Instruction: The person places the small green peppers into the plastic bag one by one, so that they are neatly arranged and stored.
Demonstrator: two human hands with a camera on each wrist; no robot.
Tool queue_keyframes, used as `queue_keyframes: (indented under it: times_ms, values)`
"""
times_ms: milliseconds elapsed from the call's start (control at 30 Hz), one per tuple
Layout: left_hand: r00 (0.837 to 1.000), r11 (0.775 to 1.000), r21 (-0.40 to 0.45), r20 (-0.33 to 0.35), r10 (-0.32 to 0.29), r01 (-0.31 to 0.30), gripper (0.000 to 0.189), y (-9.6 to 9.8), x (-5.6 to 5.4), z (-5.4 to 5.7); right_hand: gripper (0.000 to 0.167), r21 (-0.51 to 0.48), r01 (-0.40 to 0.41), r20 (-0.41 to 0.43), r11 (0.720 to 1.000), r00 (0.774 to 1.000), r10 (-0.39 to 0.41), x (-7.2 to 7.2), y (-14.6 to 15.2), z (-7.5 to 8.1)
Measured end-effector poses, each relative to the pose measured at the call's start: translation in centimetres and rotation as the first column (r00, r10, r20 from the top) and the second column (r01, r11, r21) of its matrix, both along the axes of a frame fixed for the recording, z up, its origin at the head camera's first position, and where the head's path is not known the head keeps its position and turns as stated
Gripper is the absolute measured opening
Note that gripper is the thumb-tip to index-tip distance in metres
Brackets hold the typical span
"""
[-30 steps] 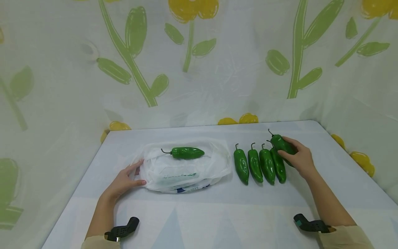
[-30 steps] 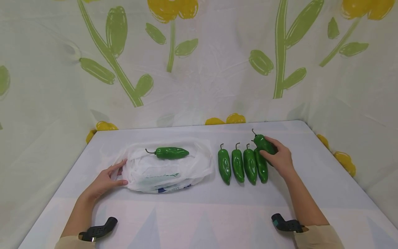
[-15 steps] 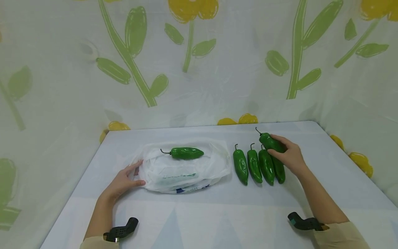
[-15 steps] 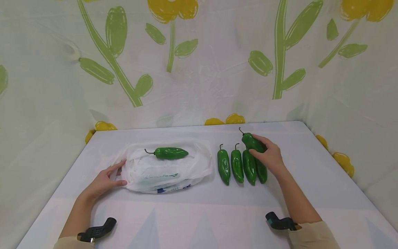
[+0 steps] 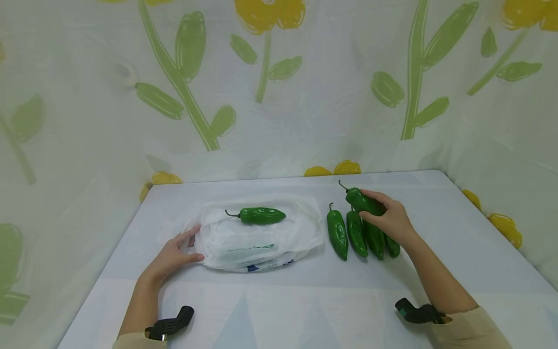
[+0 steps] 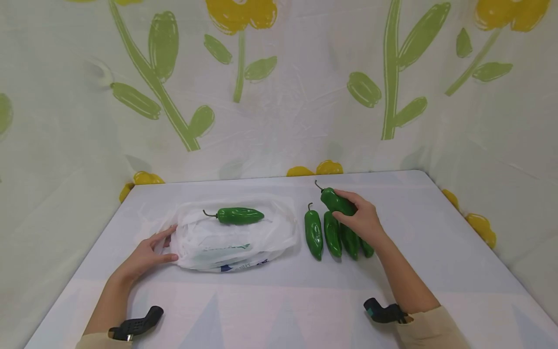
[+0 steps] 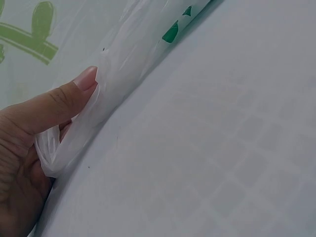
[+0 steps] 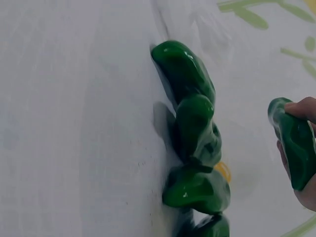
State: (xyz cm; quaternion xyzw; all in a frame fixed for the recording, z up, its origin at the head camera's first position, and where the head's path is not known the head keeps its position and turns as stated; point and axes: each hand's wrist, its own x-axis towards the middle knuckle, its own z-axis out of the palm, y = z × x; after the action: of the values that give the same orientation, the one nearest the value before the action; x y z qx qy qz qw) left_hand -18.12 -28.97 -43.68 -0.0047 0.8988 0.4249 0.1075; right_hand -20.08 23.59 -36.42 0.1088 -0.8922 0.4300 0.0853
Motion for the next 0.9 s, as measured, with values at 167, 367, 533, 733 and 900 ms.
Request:
queue_keyframes:
  times_ms: [167,367,533,733,900]
  values:
    - [1.000,1.000,-0.004,-0.002,0.000,0.000,0.100,0.1,-0.1,0.0,0.055,-0.004,-0.047,-0.018,0.999,0.999,0.047,0.0,-0.7,-0.1]
    - [1.000,1.000,-0.001,0.000,-0.001,0.001,0.099,0.2,0.0,0.1,0.054,-0.007,-0.100,-0.041,0.995,0.994,0.099,0.1,-2.0,0.2]
    - [1.000,1.000,0.000,0.005,0.005,-0.005,0.099,0.2,0.2,0.0,0.053,-0.010,-0.148,-0.064,0.989,0.987,0.147,-0.2,-3.3,0.3]
    - [1.000,1.000,-0.003,0.018,0.013,-0.012,0.100,0.2,0.3,0.0,0.054,-0.031,-0.222,-0.097,0.975,0.971,0.218,-0.5,-4.9,0.2]
    - [1.000,1.000,-0.013,0.018,0.012,-0.012,0.100,0.2,0.3,0.1,0.054,-0.031,-0.273,-0.129,0.962,0.955,0.267,-0.7,-6.1,0.4]
